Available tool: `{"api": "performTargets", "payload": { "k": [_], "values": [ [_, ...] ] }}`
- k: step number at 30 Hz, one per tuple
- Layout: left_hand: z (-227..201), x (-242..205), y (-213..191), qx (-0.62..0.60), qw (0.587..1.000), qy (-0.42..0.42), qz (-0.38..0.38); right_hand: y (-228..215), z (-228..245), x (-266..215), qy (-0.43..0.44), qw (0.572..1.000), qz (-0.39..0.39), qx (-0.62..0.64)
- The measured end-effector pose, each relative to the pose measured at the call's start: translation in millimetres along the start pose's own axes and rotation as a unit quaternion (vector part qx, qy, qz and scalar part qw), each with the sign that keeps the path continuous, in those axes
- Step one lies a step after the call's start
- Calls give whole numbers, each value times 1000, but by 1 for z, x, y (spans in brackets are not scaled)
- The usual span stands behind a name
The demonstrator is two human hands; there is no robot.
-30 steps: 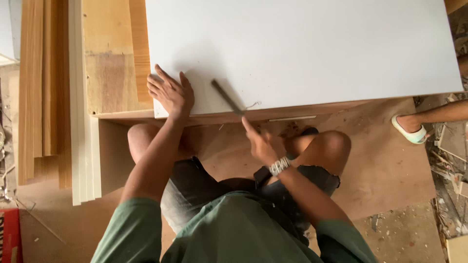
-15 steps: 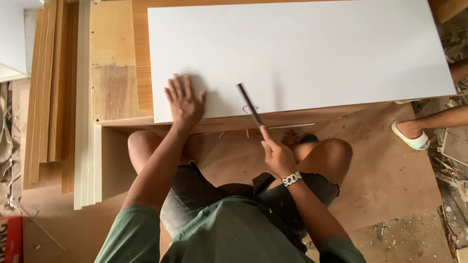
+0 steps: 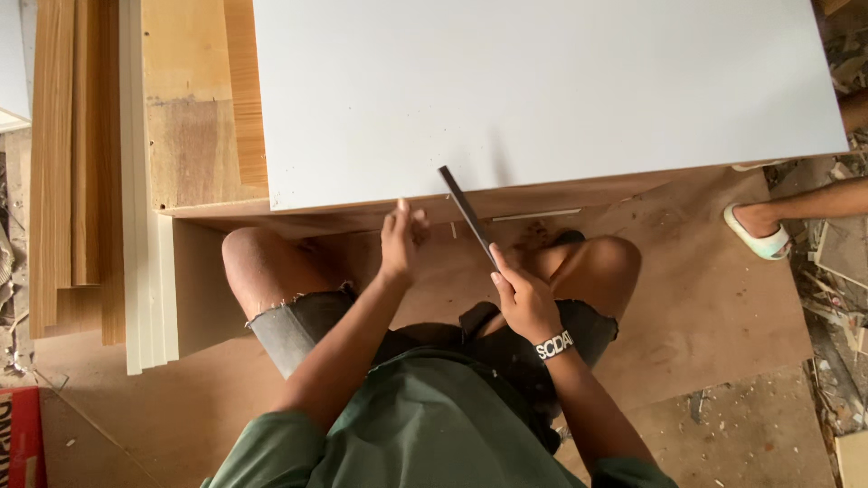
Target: The person cleans and smooths the edges of a white laminate wood panel using a metal file by hand while sitting on the floor of a workshop.
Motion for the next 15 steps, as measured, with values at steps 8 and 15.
{"api": "performTargets", "payload": {
  "k": [8,15],
  "values": [
    [-32,18,16,-109,989,-6,-100,8,26,8,-66,984,18,-162],
    [-35,14,-15,-59,989,33,-135,-2,35,9,-97,982,-17,-162]
  ]
}}
Point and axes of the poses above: each hand's wrist, its own x-axis towards the middle knuckle, its own y-axis out of the palm, z = x × y, the point moved 5 cm from there along x, towards the middle knuckle, and after that the axes turned 13 degrees about -x, right-handed, at the moved point
